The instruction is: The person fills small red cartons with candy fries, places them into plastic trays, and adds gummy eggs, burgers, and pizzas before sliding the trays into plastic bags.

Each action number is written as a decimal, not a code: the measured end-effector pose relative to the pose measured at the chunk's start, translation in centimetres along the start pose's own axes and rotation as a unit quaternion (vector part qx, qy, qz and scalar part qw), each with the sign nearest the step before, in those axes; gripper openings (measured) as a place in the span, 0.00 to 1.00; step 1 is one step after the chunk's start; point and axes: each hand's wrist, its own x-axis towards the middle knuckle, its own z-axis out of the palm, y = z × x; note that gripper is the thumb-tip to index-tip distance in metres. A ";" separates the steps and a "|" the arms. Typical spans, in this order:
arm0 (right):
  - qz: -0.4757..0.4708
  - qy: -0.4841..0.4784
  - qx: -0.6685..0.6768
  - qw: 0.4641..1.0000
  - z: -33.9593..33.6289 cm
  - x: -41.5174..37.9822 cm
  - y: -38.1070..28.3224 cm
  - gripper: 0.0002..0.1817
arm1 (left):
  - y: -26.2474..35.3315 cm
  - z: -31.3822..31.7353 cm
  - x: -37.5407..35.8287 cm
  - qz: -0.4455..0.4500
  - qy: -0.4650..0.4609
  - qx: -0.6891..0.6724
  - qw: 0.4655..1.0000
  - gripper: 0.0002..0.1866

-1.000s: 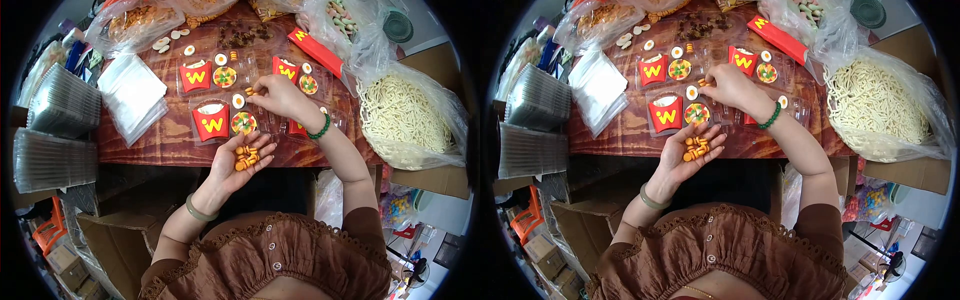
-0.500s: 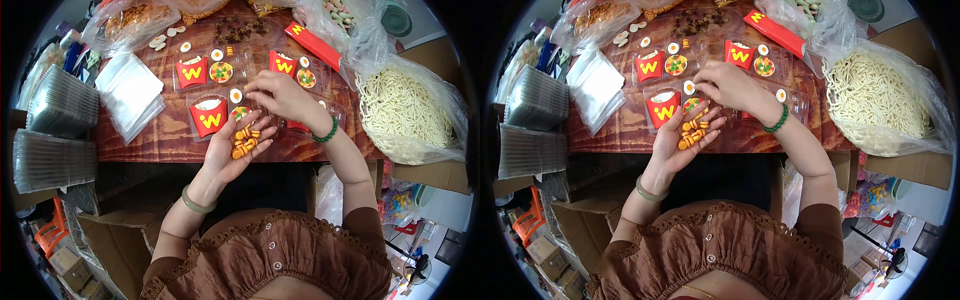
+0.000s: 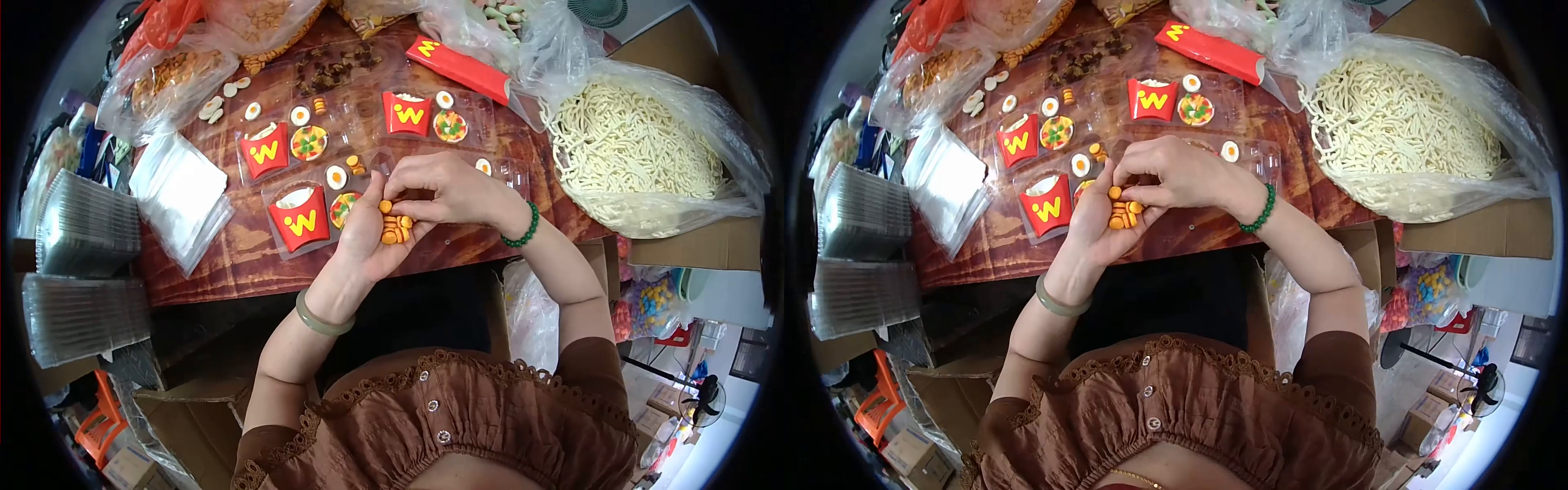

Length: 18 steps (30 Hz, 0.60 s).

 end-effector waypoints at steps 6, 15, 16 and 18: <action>0.269 0.158 0.220 0.924 -2.6 -2.3 2.3 0.07 | -0.6 1.4 2.5 -0.019 0.040 0.034 0.998 0.21; 0.361 0.141 -0.255 0.886 -10.8 -2.1 12.7 0.14 | -0.5 2.9 3.6 -0.055 0.018 0.002 0.998 0.18; 0.363 0.140 -0.253 0.886 -10.8 -2.4 12.9 0.14 | -0.3 2.9 3.5 -0.057 0.020 0.001 0.998 0.18; 0.283 0.186 -0.193 0.921 -10.8 -2.9 13.5 0.12 | 0.2 3.0 3.2 -0.041 0.012 -0.009 0.999 0.18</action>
